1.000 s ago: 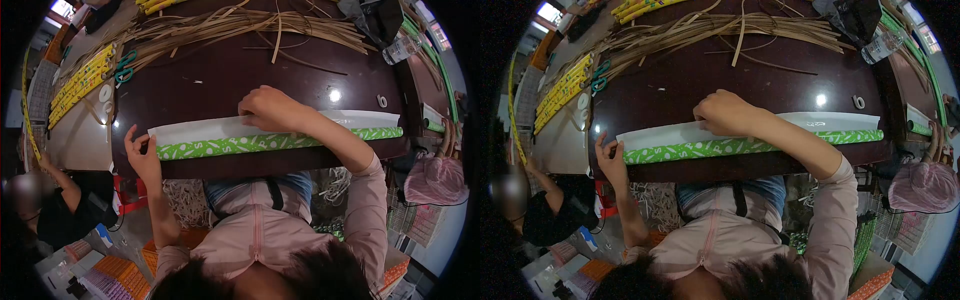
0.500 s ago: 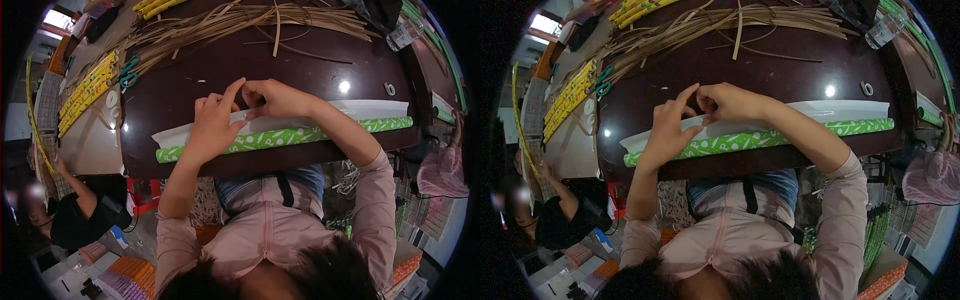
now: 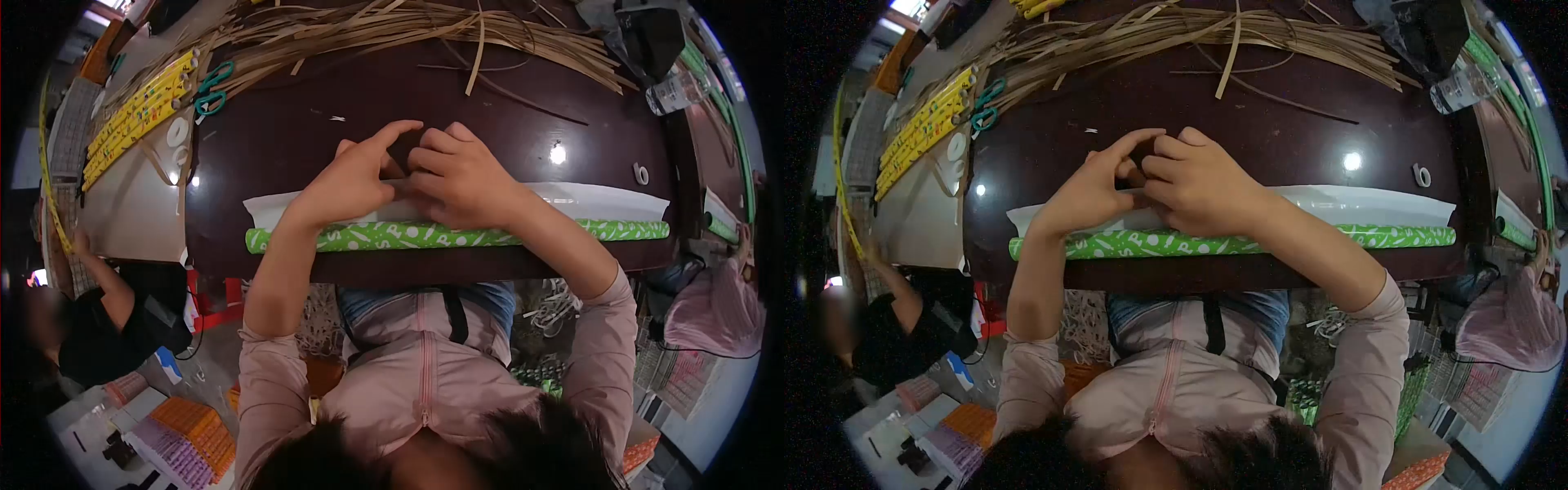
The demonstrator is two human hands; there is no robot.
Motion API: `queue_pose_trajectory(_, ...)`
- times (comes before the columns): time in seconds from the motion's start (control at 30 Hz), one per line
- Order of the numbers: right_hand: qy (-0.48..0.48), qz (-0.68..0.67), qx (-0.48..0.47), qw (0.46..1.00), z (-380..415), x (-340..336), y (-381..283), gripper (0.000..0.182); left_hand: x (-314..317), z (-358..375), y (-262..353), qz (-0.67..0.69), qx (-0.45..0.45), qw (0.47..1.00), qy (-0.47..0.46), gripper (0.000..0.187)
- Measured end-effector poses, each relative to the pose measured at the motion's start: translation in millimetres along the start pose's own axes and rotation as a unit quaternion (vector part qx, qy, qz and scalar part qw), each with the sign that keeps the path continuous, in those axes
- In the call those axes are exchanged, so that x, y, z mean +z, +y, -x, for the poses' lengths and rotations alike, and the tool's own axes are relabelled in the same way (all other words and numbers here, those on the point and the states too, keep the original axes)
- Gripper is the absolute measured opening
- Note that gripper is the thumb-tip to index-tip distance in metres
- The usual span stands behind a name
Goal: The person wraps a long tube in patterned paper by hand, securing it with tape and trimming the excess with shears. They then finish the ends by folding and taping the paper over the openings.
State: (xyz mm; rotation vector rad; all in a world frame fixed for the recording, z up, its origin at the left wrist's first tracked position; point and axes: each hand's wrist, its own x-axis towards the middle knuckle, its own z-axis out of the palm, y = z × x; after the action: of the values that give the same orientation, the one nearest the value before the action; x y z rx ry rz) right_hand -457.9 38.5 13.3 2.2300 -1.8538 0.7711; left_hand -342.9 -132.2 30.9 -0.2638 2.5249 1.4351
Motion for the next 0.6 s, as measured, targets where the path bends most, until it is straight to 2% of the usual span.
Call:
queue_pose_trajectory(0.1,0.011,0.020,-0.002,1.000,1,4,-2,0.026,0,-1,-2,0.066,-0.004,0.998,0.000,0.081)
queue_pose_trajectory(0.27,0.036,0.019,0.017,0.999,1,6,-1,0.021,2,0,-11,0.047,0.052,0.997,0.007,0.085)
queue_pose_trajectory(0.6,0.028,0.001,0.037,0.999,-2,6,-4,0.017,1,4,-9,0.077,0.057,0.995,0.014,0.093)
